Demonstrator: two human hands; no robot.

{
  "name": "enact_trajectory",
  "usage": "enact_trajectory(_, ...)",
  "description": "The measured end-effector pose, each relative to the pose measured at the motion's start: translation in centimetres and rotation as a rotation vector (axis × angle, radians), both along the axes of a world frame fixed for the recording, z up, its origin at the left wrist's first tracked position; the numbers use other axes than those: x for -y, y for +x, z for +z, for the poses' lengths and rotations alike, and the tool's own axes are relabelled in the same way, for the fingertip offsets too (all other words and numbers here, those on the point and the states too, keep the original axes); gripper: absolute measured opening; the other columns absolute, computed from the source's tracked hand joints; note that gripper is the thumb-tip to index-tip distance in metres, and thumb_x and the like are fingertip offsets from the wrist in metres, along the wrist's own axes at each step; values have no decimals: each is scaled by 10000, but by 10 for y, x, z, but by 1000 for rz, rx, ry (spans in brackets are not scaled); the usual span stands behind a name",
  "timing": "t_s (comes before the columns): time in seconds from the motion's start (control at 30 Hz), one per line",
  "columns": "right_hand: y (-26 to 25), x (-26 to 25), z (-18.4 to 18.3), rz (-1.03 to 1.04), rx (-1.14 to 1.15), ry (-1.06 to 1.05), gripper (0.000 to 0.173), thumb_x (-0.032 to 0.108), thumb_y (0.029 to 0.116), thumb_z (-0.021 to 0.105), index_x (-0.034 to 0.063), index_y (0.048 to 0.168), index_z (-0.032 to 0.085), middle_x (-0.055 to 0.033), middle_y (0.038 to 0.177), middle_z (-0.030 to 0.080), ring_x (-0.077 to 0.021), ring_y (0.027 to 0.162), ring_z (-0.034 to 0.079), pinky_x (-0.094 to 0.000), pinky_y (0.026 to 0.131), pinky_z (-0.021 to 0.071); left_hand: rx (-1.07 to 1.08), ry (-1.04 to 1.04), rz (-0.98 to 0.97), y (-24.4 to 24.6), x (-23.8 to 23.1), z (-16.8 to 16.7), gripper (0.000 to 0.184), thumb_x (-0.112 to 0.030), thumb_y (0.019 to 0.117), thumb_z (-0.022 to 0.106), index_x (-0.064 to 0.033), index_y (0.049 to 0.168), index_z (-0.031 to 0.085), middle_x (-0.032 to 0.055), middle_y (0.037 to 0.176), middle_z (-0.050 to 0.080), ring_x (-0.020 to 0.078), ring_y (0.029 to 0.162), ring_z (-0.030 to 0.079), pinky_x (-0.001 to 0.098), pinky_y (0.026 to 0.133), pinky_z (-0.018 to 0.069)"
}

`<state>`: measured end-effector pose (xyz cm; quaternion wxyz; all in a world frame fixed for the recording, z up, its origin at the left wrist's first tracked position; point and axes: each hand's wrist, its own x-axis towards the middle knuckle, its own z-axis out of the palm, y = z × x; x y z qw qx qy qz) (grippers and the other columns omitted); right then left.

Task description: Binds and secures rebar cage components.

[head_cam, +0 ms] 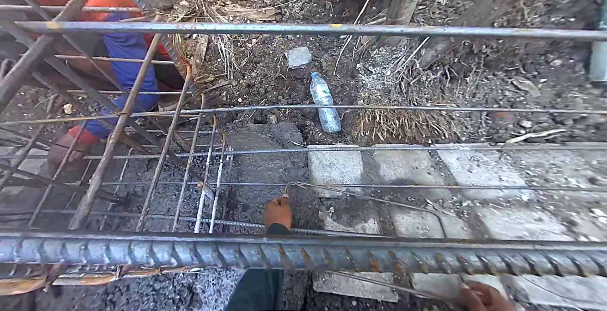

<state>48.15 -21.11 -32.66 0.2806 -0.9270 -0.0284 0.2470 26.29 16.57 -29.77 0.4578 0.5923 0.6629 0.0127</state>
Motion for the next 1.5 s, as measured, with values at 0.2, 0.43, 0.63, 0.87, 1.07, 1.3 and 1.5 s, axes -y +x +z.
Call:
enact_trajectory(0.2,-8,-41,29,291,351,-4,450,265,993,602,-51,1313,615,-345,1361,551,-478,1279,549,-584,1091,443,24,1,-7,-4,19,8,476,-394,1103,432,3,1178,683,249,1191,682,385,1178,634,578,1019,464)
enact_trajectory(0.43,-4,-188,31,764,462,94,392,283,1042,566,6,1296,679,-262,1336,635,-460,1301,565,-616,1116,420,-113,-9,-54,-1,21,17,486,-456,1095,410,-65,1186,684,198,1188,699,350,1162,656,571,979,492)
enact_trajectory(0.63,-15,-278,16,1046,124,-264,534,428,1111,351,84,1467,550,-169,1532,517,-361,1481,400,-588,1212,281,-115,1,-61,8,10,13,466,-442,1082,452,-68,1204,702,175,1206,706,328,1155,666,567,978,500)
enact_trajectory(0.87,-16,-268,4,812,136,-265,526,428,1076,475,14,1379,589,-217,1487,527,-403,1435,439,-553,1185,352,-174,-31,-143,21,10,6,468,-468,1064,479,-80,1173,716,167,1196,712,318,1151,675,544,970,520)
enact_trajectory(1.07,-21,-267,-3,696,266,-267,577,455,1066,481,-11,1397,564,-228,1492,511,-415,1421,448,-537,1172,374,-136,29,-3,28,9,-7,485,-530,1033,520,-103,1065,748,140,1083,740,302,1061,702,551,909,538)
enact_trajectory(1.3,-24,-262,-6,702,311,-246,547,453,1064,484,9,1365,592,-227,1448,545,-418,1399,468,-541,1157,387,-113,34,39,23,16,-7,327,-420,985,642,-109,938,733,116,923,730,290,916,702,539,810,535)
enact_trajectory(1.5,-21,-278,-1,566,271,-233,569,464,1055,509,-3,1368,593,-247,1486,510,-422,1411,459,-540,1162,390,-5,5,78,25,0,-6,288,-381,946,718,-96,972,757,118,941,730,283,930,688,529,841,520)
